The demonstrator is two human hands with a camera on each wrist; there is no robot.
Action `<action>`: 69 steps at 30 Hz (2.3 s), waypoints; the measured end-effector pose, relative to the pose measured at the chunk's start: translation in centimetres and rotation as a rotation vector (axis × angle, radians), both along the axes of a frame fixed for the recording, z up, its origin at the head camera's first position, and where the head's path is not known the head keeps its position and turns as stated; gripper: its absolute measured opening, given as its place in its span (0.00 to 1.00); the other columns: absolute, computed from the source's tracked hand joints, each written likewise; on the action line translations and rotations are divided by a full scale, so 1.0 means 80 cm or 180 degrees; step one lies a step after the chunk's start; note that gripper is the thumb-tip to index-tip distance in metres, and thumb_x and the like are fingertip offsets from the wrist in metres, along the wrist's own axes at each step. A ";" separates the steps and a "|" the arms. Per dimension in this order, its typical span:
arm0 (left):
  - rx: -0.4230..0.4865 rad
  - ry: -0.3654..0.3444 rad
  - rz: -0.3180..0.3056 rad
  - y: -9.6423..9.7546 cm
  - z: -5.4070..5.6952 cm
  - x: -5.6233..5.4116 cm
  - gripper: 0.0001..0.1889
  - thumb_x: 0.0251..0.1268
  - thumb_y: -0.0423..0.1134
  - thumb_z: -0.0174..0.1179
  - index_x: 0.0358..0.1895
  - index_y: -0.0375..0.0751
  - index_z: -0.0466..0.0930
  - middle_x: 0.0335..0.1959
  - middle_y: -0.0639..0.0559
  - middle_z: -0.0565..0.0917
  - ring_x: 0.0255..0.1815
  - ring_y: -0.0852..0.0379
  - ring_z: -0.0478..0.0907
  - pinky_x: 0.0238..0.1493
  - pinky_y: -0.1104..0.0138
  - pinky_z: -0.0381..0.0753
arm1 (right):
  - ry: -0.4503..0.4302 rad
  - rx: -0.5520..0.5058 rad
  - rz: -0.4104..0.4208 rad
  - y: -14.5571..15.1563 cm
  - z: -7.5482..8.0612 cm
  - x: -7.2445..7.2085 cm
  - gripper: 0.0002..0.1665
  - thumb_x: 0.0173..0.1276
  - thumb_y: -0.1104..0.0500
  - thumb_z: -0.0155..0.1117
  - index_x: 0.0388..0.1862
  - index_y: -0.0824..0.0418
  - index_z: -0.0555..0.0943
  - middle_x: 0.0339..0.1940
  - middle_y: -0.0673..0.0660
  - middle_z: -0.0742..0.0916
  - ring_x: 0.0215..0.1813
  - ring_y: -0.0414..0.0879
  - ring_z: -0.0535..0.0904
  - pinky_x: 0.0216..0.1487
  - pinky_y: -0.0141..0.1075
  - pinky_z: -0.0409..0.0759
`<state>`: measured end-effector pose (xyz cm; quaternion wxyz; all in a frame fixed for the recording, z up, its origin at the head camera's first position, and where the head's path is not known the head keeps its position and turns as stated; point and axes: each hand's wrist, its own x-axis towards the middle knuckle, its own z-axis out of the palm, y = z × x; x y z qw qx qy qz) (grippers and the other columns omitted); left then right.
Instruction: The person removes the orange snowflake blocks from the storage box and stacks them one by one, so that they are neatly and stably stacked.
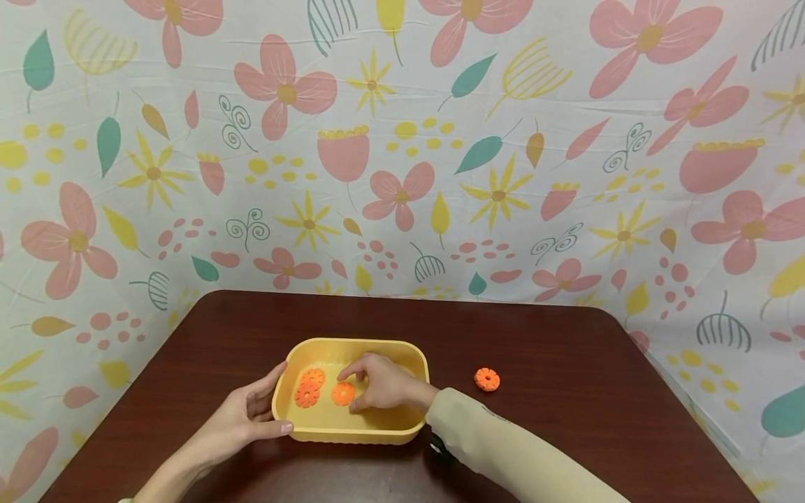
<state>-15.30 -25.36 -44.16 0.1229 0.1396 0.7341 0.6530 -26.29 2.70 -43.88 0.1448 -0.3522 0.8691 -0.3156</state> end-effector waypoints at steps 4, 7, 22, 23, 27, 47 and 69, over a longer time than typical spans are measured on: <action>-0.0014 0.0022 -0.0018 0.000 0.000 0.000 0.53 0.66 0.30 0.72 0.85 0.30 0.42 0.84 0.32 0.48 0.81 0.31 0.51 0.64 0.66 0.78 | 0.0026 0.0065 -0.0002 -0.001 0.000 0.001 0.28 0.54 0.60 0.87 0.56 0.55 0.90 0.37 0.48 0.81 0.41 0.39 0.73 0.45 0.30 0.73; -0.0030 0.0040 -0.0022 0.000 0.000 0.000 0.54 0.66 0.30 0.72 0.85 0.30 0.42 0.84 0.32 0.48 0.80 0.31 0.51 0.64 0.67 0.77 | 0.0034 0.0077 -0.0005 -0.001 -0.001 0.001 0.27 0.54 0.61 0.87 0.55 0.55 0.91 0.37 0.47 0.81 0.40 0.39 0.72 0.44 0.30 0.73; -0.0026 -0.0033 0.0022 0.001 0.001 0.001 0.53 0.66 0.30 0.72 0.85 0.31 0.43 0.84 0.32 0.48 0.81 0.31 0.52 0.63 0.67 0.78 | 0.0043 0.0070 -0.0008 0.000 -0.002 0.002 0.21 0.54 0.61 0.87 0.48 0.53 0.91 0.36 0.47 0.80 0.39 0.39 0.71 0.42 0.31 0.71; -0.0036 -0.0036 0.0026 0.001 0.001 0.001 0.53 0.66 0.30 0.72 0.85 0.31 0.43 0.84 0.32 0.48 0.81 0.31 0.52 0.63 0.67 0.78 | 0.0052 0.0077 -0.0007 0.000 -0.002 0.002 0.21 0.54 0.61 0.87 0.47 0.53 0.90 0.36 0.47 0.80 0.39 0.39 0.71 0.42 0.31 0.71; -0.0063 -0.0048 0.0040 0.001 0.002 0.001 0.53 0.67 0.31 0.72 0.85 0.31 0.43 0.84 0.32 0.48 0.81 0.31 0.53 0.63 0.67 0.78 | 0.0078 0.0081 -0.0029 0.000 -0.002 0.003 0.20 0.54 0.60 0.87 0.45 0.52 0.89 0.36 0.47 0.80 0.41 0.39 0.73 0.45 0.31 0.72; -0.0097 -0.0059 0.0055 0.001 0.003 0.002 0.53 0.67 0.32 0.72 0.86 0.32 0.43 0.84 0.31 0.51 0.80 0.30 0.56 0.63 0.66 0.79 | -0.0110 -0.0134 0.0006 0.000 -0.001 0.002 0.23 0.55 0.64 0.86 0.49 0.56 0.87 0.35 0.48 0.84 0.38 0.39 0.77 0.43 0.30 0.76; -0.0055 -0.0067 0.0042 0.000 0.003 0.003 0.53 0.67 0.31 0.72 0.86 0.33 0.43 0.84 0.31 0.50 0.80 0.30 0.56 0.64 0.64 0.78 | -0.0218 -0.0244 0.0023 0.000 0.001 0.004 0.22 0.54 0.66 0.86 0.48 0.60 0.88 0.33 0.52 0.84 0.31 0.37 0.75 0.38 0.28 0.76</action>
